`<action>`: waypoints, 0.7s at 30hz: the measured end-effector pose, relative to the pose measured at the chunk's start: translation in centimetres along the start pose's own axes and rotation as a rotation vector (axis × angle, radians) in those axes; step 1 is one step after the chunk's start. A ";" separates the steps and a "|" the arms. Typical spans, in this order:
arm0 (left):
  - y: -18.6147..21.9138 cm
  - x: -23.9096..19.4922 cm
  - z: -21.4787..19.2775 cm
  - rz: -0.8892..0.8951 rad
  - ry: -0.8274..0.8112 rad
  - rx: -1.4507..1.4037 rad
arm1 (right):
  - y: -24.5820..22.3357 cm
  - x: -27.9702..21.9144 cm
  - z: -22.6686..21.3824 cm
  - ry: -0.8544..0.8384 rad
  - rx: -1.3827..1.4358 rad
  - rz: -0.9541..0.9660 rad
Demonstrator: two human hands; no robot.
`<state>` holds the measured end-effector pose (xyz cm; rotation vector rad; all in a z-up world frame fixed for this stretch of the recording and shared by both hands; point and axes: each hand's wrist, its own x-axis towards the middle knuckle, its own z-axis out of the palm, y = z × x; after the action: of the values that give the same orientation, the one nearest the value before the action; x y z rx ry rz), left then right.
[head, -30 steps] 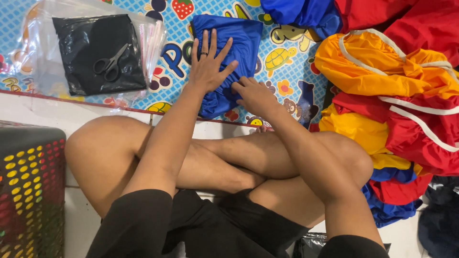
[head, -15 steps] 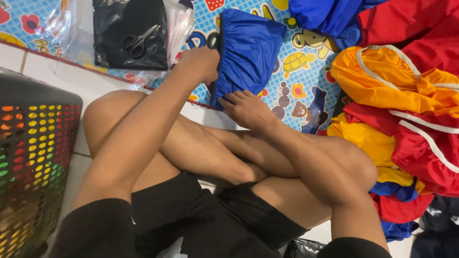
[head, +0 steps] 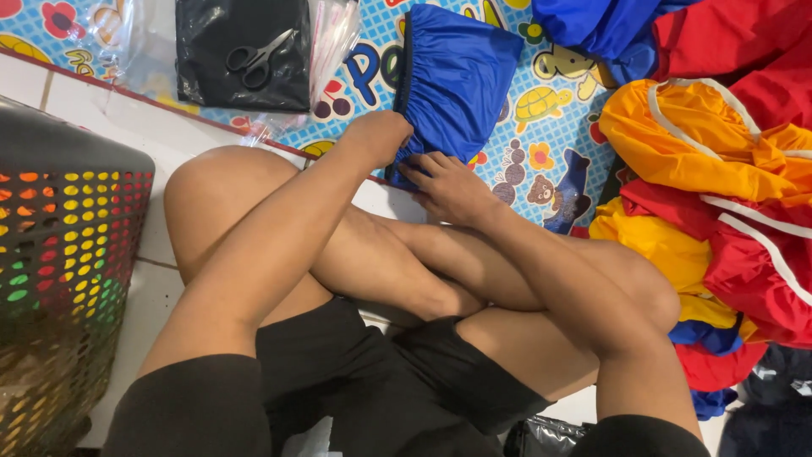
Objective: The person folds a blue drawstring bag by hand, aligning the edges and rolling it into a compact bundle. They then place the folded bag into a clear plastic bag and seal it.
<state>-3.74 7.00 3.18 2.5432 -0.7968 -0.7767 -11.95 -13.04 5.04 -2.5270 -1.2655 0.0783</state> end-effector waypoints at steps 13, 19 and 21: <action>0.1 -2.1 1.6 -0.086 -0.093 0.142 | 7.0 3.6 -1.6 0.167 -0.271 -0.147; 1.7 -2.0 2.2 -0.007 0.006 0.290 | 8.7 3.0 3.7 0.047 -0.192 -0.159; 2.5 -1.4 3.3 0.068 0.007 0.496 | 9.0 2.7 4.1 -0.008 -0.209 -0.155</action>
<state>-7.70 5.35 2.32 2.9200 -1.1905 -0.6043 -4.10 -14.91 -1.27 -2.5891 -1.5407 -0.0826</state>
